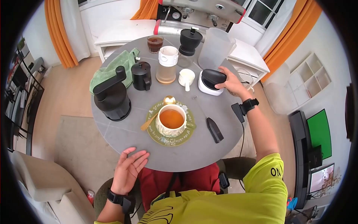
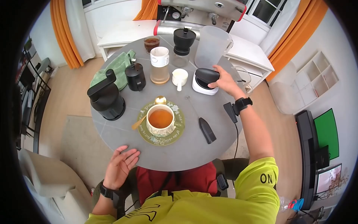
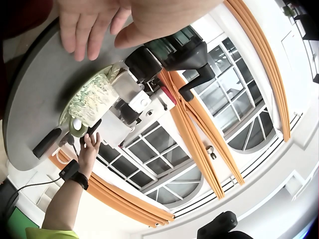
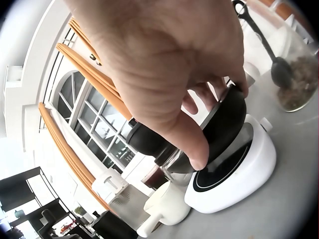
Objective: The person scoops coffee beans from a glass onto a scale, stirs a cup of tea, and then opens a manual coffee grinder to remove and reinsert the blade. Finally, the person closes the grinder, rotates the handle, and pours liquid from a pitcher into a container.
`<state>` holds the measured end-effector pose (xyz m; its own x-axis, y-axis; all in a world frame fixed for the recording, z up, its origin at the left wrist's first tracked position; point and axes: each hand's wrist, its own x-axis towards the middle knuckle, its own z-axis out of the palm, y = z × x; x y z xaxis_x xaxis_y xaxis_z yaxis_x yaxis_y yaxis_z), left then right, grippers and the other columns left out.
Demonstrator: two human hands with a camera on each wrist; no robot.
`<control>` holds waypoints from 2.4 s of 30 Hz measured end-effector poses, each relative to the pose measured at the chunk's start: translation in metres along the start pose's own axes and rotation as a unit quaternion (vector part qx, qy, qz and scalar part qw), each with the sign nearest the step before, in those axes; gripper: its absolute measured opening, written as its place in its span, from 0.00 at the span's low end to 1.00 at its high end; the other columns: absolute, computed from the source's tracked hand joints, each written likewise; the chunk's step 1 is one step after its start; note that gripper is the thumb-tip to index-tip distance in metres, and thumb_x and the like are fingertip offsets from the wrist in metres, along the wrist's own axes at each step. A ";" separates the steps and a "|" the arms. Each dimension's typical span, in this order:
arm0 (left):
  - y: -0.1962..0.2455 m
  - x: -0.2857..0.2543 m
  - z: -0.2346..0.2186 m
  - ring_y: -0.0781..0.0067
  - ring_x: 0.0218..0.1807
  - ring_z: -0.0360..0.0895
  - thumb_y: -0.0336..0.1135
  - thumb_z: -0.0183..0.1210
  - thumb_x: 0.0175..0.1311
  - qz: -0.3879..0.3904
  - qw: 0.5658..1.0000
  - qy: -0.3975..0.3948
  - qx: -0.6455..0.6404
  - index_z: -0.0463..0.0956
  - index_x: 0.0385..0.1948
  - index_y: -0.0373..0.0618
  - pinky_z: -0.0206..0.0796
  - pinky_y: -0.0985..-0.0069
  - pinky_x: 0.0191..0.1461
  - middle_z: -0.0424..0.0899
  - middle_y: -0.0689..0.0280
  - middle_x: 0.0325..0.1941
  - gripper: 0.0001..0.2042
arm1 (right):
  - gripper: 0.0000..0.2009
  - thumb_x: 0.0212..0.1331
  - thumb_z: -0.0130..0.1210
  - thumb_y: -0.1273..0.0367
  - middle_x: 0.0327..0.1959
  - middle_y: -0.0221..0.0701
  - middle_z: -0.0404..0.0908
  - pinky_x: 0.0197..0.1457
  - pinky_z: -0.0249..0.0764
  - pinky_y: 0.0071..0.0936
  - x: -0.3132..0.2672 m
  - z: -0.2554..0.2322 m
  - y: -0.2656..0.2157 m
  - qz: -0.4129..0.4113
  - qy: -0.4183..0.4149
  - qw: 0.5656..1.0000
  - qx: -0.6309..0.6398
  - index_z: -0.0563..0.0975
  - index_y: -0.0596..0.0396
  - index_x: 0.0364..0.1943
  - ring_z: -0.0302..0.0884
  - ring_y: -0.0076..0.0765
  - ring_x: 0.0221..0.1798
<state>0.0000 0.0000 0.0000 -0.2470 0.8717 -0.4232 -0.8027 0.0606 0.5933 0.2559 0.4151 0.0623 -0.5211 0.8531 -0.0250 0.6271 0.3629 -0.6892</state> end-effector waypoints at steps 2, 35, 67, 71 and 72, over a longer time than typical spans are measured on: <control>0.000 0.000 0.000 0.52 0.60 0.72 0.26 0.43 0.68 0.000 1.000 -0.001 0.003 0.61 0.53 0.42 0.66 0.64 0.64 0.73 0.48 0.55 0.13 | 0.45 0.35 0.68 0.72 0.62 0.44 0.68 0.66 0.62 0.33 0.003 0.004 0.004 -0.017 0.022 0.999 0.017 0.61 0.50 0.66 0.66 0.47 0.64; -0.022 -0.001 -0.001 0.76 0.45 0.78 0.21 0.53 0.63 0.161 0.890 -0.032 0.426 0.76 0.38 0.34 0.70 0.79 0.52 0.80 0.63 0.42 0.05 | 0.11 0.55 0.58 0.62 0.29 0.42 0.82 0.41 0.74 0.40 -0.047 -0.061 0.030 0.052 0.260 0.924 -0.275 0.82 0.54 0.34 0.80 0.50 0.37; -0.025 0.003 -0.005 0.75 0.44 0.78 0.20 0.53 0.62 0.179 0.883 -0.038 0.431 0.76 0.37 0.35 0.71 0.79 0.51 0.79 0.62 0.42 0.05 | 0.07 0.54 0.50 0.73 0.17 0.24 0.71 0.17 0.56 0.16 -0.041 -0.100 0.087 0.141 0.322 0.919 0.179 0.79 0.60 0.30 0.62 0.18 0.16; -0.025 0.003 -0.004 0.75 0.44 0.78 0.21 0.53 0.62 0.180 0.886 -0.040 0.425 0.76 0.37 0.34 0.71 0.79 0.51 0.79 0.62 0.42 0.05 | 0.07 0.51 0.49 0.74 0.17 0.28 0.73 0.17 0.57 0.17 -0.044 -0.107 0.100 0.166 0.339 0.875 0.302 0.79 0.61 0.27 0.64 0.20 0.16; -0.025 0.003 -0.005 0.75 0.44 0.78 0.20 0.53 0.62 0.179 0.886 -0.041 0.425 0.76 0.37 0.34 0.70 0.79 0.51 0.79 0.62 0.42 0.05 | 0.07 0.52 0.49 0.75 0.17 0.28 0.72 0.17 0.56 0.16 -0.046 -0.108 0.102 0.166 0.345 0.863 0.329 0.78 0.61 0.28 0.63 0.19 0.16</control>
<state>0.0170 -0.0011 -0.0193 -0.3355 0.9391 -0.0739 0.0268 0.0880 0.9958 0.4057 0.4534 0.0714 0.2357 0.9716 -0.0186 0.0924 -0.0415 -0.9949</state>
